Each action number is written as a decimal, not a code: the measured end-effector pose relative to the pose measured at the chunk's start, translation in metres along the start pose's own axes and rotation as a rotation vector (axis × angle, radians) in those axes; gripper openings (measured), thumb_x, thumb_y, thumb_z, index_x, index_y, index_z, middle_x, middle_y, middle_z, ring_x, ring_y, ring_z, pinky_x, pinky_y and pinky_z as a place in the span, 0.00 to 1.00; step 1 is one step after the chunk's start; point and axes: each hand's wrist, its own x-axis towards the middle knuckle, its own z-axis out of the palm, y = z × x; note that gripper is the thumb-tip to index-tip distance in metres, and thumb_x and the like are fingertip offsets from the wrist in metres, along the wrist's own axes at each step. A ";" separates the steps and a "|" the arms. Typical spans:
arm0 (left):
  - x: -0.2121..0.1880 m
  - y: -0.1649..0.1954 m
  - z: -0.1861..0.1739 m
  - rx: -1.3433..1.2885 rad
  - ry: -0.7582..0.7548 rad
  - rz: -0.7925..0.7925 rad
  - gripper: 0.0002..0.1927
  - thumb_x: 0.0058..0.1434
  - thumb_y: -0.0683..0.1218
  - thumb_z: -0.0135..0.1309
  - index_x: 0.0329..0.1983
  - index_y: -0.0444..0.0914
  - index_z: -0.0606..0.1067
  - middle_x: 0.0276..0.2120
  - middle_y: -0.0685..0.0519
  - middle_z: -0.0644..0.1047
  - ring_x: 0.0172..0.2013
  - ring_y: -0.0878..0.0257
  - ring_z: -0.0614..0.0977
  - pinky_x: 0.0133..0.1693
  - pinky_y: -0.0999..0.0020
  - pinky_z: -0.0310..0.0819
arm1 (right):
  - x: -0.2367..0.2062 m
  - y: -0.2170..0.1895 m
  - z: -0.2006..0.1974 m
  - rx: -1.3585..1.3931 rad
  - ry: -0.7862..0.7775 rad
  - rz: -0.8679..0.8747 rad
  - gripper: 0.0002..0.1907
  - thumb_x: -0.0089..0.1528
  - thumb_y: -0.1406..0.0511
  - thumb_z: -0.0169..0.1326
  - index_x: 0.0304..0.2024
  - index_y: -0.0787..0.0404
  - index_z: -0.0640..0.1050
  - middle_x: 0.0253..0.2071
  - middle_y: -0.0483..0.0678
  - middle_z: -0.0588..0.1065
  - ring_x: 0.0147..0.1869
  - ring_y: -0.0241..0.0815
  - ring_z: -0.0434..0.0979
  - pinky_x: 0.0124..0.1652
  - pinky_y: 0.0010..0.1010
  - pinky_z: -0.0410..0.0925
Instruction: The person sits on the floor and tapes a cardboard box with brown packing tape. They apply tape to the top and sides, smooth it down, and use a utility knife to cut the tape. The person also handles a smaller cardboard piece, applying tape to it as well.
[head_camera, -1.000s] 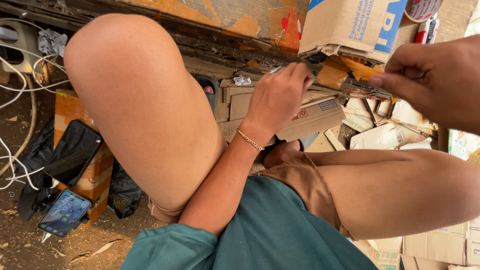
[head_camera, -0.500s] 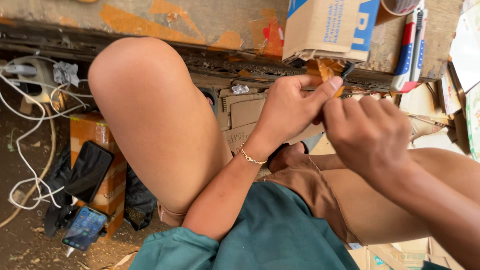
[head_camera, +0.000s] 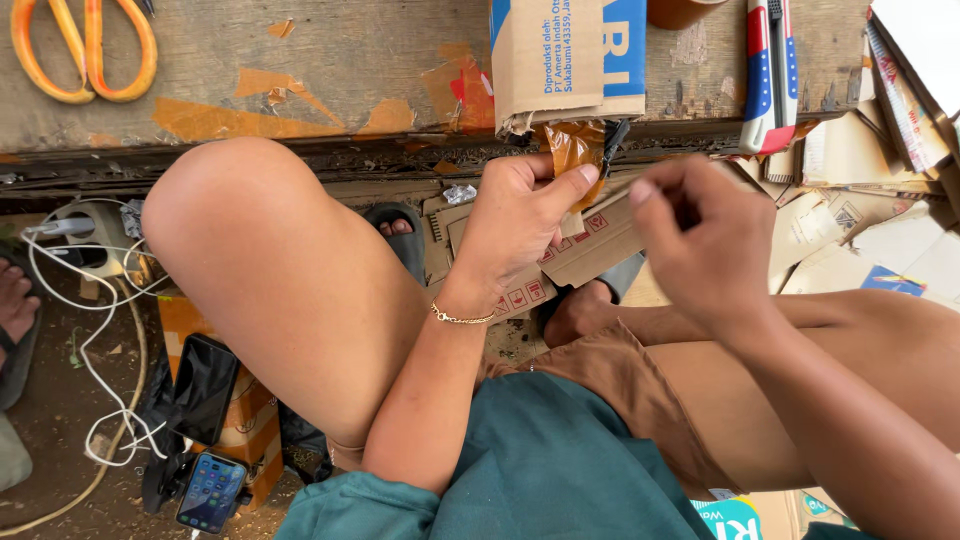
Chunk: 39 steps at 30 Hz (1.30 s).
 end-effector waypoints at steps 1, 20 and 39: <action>-0.002 0.001 0.000 0.001 -0.001 -0.001 0.12 0.65 0.47 0.59 0.34 0.31 0.82 0.19 0.60 0.73 0.16 0.76 0.67 0.18 0.76 0.60 | 0.007 0.007 0.000 0.142 -0.046 0.110 0.08 0.69 0.65 0.57 0.43 0.65 0.80 0.29 0.43 0.75 0.28 0.30 0.71 0.30 0.24 0.66; -0.010 0.009 0.006 0.147 -0.003 -0.057 0.13 0.64 0.51 0.58 0.34 0.35 0.80 0.15 0.58 0.73 0.14 0.76 0.68 0.15 0.77 0.59 | 0.037 0.030 0.015 1.127 -0.411 0.758 0.10 0.66 0.61 0.57 0.32 0.56 0.74 0.22 0.36 0.63 0.23 0.29 0.60 0.24 0.21 0.56; -0.005 0.004 -0.002 0.325 -0.059 0.026 0.16 0.65 0.49 0.58 0.25 0.33 0.79 0.19 0.57 0.76 0.20 0.74 0.72 0.21 0.74 0.65 | 0.036 0.025 0.013 0.093 -0.333 0.191 0.13 0.65 0.63 0.57 0.36 0.70 0.76 0.27 0.53 0.76 0.29 0.42 0.74 0.33 0.35 0.68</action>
